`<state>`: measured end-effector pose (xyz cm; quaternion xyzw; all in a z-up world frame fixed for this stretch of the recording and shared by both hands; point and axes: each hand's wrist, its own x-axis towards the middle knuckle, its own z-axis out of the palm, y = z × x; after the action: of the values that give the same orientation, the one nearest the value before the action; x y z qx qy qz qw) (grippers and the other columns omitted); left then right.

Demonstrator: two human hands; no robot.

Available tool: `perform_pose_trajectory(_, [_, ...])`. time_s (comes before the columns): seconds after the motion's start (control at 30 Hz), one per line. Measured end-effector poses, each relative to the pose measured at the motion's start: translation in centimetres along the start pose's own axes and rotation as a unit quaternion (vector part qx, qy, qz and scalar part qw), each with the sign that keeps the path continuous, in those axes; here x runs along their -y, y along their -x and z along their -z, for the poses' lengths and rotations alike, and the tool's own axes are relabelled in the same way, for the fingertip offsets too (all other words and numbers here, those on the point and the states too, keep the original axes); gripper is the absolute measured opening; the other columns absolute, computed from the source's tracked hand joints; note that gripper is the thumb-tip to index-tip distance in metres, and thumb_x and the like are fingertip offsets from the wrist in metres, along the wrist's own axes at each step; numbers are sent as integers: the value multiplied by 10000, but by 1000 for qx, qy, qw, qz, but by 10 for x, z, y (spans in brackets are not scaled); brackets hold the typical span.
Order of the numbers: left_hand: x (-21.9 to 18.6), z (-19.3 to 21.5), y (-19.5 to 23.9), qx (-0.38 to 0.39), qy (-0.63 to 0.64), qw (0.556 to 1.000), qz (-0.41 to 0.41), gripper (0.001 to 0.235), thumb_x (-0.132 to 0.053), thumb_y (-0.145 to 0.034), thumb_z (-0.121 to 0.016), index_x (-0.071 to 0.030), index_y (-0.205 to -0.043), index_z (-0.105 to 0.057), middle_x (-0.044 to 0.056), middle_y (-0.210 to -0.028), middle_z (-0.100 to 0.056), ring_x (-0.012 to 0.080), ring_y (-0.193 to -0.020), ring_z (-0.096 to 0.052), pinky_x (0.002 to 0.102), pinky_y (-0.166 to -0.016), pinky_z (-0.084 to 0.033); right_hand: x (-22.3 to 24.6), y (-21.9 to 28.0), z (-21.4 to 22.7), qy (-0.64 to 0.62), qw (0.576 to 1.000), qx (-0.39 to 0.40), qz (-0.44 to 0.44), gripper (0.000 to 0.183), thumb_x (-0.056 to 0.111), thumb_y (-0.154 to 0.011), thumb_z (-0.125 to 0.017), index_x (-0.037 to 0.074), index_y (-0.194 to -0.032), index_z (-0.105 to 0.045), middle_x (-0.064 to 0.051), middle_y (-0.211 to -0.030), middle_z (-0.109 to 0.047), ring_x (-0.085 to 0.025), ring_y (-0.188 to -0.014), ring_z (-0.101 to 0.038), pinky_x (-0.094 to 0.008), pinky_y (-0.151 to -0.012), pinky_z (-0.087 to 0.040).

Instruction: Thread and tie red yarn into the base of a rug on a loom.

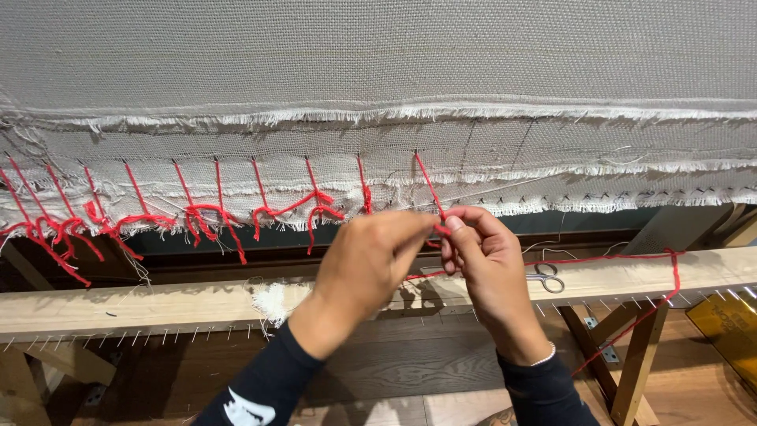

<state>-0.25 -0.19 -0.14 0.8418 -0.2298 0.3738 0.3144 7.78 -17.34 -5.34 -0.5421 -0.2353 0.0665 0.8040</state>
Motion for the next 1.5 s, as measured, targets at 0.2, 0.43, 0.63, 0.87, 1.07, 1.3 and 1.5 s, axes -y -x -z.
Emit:
perform_pose_trajectory(0.2, [-1,19,-43,-7,-18,998,60,131,-151,-892,-751,-65,-981,-793,131,-882,-773,263,-752,-777,353,-655,-599,-17,7,-19,114,971,-61,200,144,115,-1041,-625,30,-1156,-607,66,-748,-554,2,-643,-465,-170,-546,-356])
perform_pose_trajectory(0.43, [3,20,-53,20,1,997,69,137,-154,-886,-747,-48,-963,-787,118,-835,-781,217,-734,-782,314,-665,-588,-36,4,-33,73,981,-74,162,122,110,-1027,-650,5,-1087,-633,60,-740,-568,6,-629,-444,-180,-535,-332])
perform_pose_trajectory(0.63, [14,18,-54,65,191,971,130,130,-130,-934,-671,-9,-947,-717,97,-819,-784,178,-786,-796,304,-723,-640,-37,1,-33,-19,992,-50,113,203,203,-1069,-572,16,-1049,-649,48,-718,-570,-24,-606,-472,-200,-537,-386])
perform_pose_trajectory(0.87, [7,22,-55,-19,-6,999,45,102,-114,-921,-697,-25,-953,-734,133,-766,-740,273,-677,-742,357,-602,-546,-37,1,-30,-55,991,-86,91,188,183,-1055,-602,9,-1041,-669,49,-722,-544,-14,-587,-388,-205,-512,-311])
perform_pose_trajectory(1.07, [8,17,-51,-68,-21,996,50,93,-104,-928,-679,-38,-958,-736,133,-756,-731,273,-662,-738,368,-597,-542,-36,-1,-36,-103,987,-113,48,175,193,-1045,-598,30,-1023,-657,55,-734,-560,-18,-607,-437,-201,-559,-387])
perform_pose_trajectory(1.3, [11,12,-43,-128,-79,988,29,70,-85,-933,-671,-28,-932,-711,144,-827,-729,332,-742,-710,425,-648,-528,-45,-6,-41,-159,981,-103,37,123,161,-999,-676,38,-1015,-673,64,-731,-563,-6,-558,-410,-186,-494,-325])
perform_pose_trajectory(1.5, [16,12,-25,-134,-176,975,3,34,-73,-921,-686,-45,-908,-672,88,-871,-683,302,-856,-658,430,-786,-494,-53,-15,-44,-150,979,-135,16,132,157,-968,-708,36,-1007,-673,44,-759,-620,-13,-589,-493,-182,-516,-367])
